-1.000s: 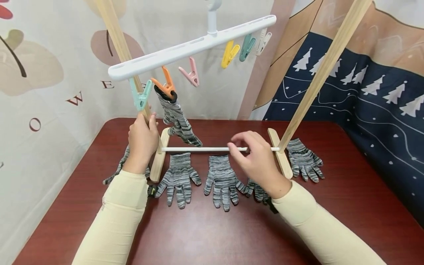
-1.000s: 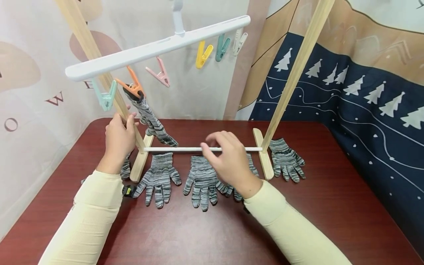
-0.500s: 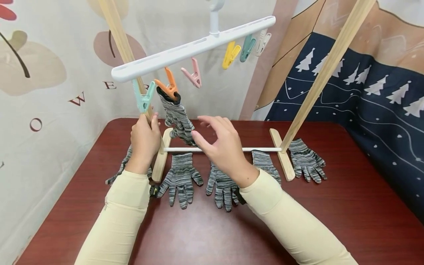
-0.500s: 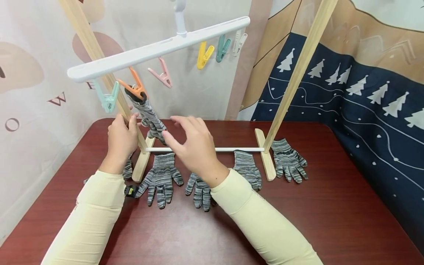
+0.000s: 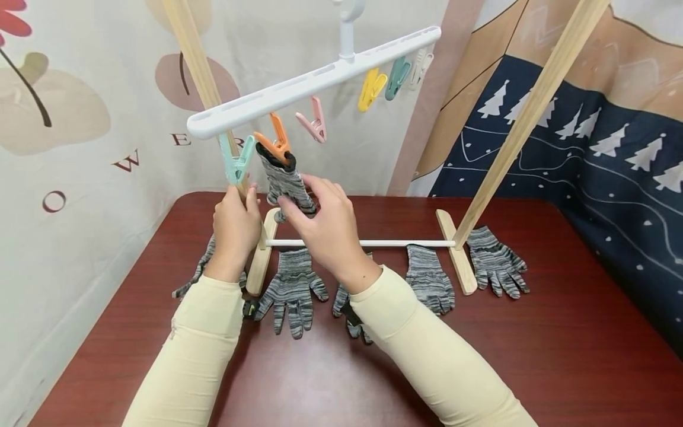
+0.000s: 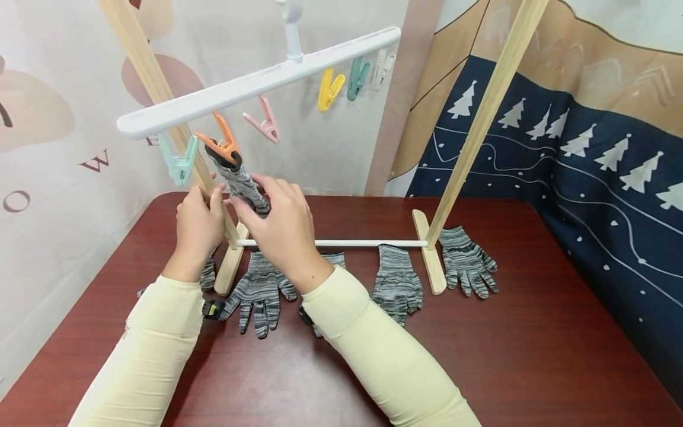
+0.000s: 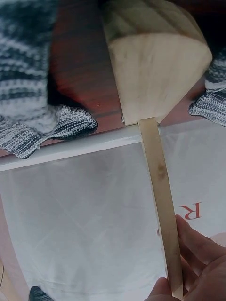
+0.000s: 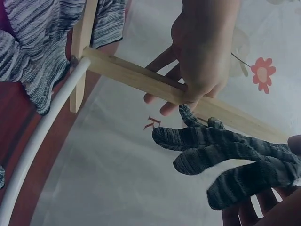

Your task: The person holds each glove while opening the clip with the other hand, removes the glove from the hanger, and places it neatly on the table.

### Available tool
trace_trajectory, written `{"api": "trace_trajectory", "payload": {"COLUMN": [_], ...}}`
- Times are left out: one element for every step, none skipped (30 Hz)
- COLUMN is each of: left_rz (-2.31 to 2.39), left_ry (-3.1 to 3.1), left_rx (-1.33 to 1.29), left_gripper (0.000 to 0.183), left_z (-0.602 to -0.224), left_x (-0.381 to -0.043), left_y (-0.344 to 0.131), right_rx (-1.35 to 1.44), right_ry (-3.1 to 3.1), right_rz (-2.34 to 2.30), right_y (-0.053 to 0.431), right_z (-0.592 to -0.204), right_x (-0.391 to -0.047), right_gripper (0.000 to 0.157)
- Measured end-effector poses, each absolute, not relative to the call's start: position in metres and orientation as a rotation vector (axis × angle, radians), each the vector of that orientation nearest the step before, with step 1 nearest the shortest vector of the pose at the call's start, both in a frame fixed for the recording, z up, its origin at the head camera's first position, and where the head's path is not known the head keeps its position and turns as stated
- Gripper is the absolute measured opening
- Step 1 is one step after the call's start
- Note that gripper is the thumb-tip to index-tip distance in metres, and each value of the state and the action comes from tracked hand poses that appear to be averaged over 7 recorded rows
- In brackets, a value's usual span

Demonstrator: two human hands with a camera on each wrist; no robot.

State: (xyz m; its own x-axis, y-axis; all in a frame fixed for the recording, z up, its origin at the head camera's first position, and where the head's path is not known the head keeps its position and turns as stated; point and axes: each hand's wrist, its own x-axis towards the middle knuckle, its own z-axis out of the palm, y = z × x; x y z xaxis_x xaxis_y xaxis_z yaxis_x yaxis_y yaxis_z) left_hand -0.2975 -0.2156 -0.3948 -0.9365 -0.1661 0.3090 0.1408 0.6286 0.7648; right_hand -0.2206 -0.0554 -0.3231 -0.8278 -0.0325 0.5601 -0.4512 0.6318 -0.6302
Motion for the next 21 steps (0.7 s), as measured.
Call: {"api": "trace_trajectory", "payload": {"left_rz": [-1.216,-1.214,-1.213,-1.210,-1.210,-1.212,-1.215,-1.218,-1.215,-1.212,-1.209,-1.204,-1.197,-1.192,-1.185,-1.182,-1.179,-1.176,-1.170,-1.169,-1.171], "left_ry": [-2.500,-2.499,-2.497,-2.496,-2.496,-2.497,-2.494,-2.491,-2.488,-2.485,-2.483,-2.481,-2.479,-2.479,-2.482,-2.488,-2.497,-2.506,-2.516,-2.522,-2.526], "left_rx": [0.020,0.021,0.024,0.029,0.033,0.034,0.033,0.030,0.026,0.024,0.024,0.024,0.028,0.032,0.038,0.037,0.035,0.031,0.030,0.030,0.034], "left_gripper": [0.050,0.050,0.049,0.048,0.047,0.047,0.046,0.046,0.045,0.044,0.043,0.042,0.040,0.038,0.035,0.034,0.031,0.029,0.029,0.030,0.031], "left_z": [-0.395,-0.395,-0.395,-0.395,-0.395,-0.395,-0.395,-0.395,-0.396,-0.396,-0.397,-0.397,-0.397,-0.397,-0.397,-0.396,-0.396,-0.395,-0.395,-0.394,-0.394], "left_x": [-0.298,-0.298,-0.298,-0.297,-0.297,-0.297,-0.297,-0.297,-0.296,-0.296,-0.296,-0.296,-0.295,-0.295,-0.295,-0.295,-0.296,-0.296,-0.296,-0.296,-0.297], "left_y": [-0.216,-0.216,-0.216,-0.216,-0.216,-0.215,-0.215,-0.215,-0.215,-0.216,-0.216,-0.217,-0.217,-0.218,-0.218,-0.218,-0.218,-0.218,-0.218,-0.218,-0.219], "right_rx": [0.379,0.380,0.383,0.388,0.389,0.390,0.394,0.397,0.401,0.405,0.411,0.420,0.431,0.443,0.449,0.451,0.450,0.449,0.446,0.442,0.439], "right_ry": [-2.346,-2.348,-2.348,-2.346,-2.341,-2.334,-2.325,-2.312,-2.299,-2.286,-2.273,-2.261,-2.252,-2.243,-2.232,-2.222,-2.211,-2.201,-2.191,-2.185,-2.182], "right_rz": [1.098,1.091,1.087,1.083,1.079,1.079,1.079,1.083,1.090,1.099,1.105,1.115,1.123,1.133,1.141,1.149,1.158,1.168,1.180,1.191,1.203], "right_y": [-0.056,-0.057,-0.057,-0.056,-0.056,-0.055,-0.054,-0.053,-0.052,-0.051,-0.050,-0.050,-0.049,-0.048,-0.046,-0.044,-0.042,-0.040,-0.037,-0.034,-0.032], "right_z": [-0.323,-0.323,-0.323,-0.324,-0.324,-0.325,-0.326,-0.327,-0.328,-0.328,-0.329,-0.329,-0.329,-0.329,-0.329,-0.329,-0.328,-0.329,-0.328,-0.328,-0.328], "right_x": [-0.221,-0.222,-0.222,-0.222,-0.222,-0.222,-0.222,-0.222,-0.222,-0.221,-0.221,-0.221,-0.220,-0.220,-0.219,-0.219,-0.218,-0.217,-0.216,-0.214,-0.213], "right_gripper": [0.037,0.034,0.030,0.027,0.024,0.020,0.019,0.017,0.016,0.016,0.016,0.016,0.016,0.017,0.017,0.017,0.017,0.016,0.016,0.015,0.014]}}
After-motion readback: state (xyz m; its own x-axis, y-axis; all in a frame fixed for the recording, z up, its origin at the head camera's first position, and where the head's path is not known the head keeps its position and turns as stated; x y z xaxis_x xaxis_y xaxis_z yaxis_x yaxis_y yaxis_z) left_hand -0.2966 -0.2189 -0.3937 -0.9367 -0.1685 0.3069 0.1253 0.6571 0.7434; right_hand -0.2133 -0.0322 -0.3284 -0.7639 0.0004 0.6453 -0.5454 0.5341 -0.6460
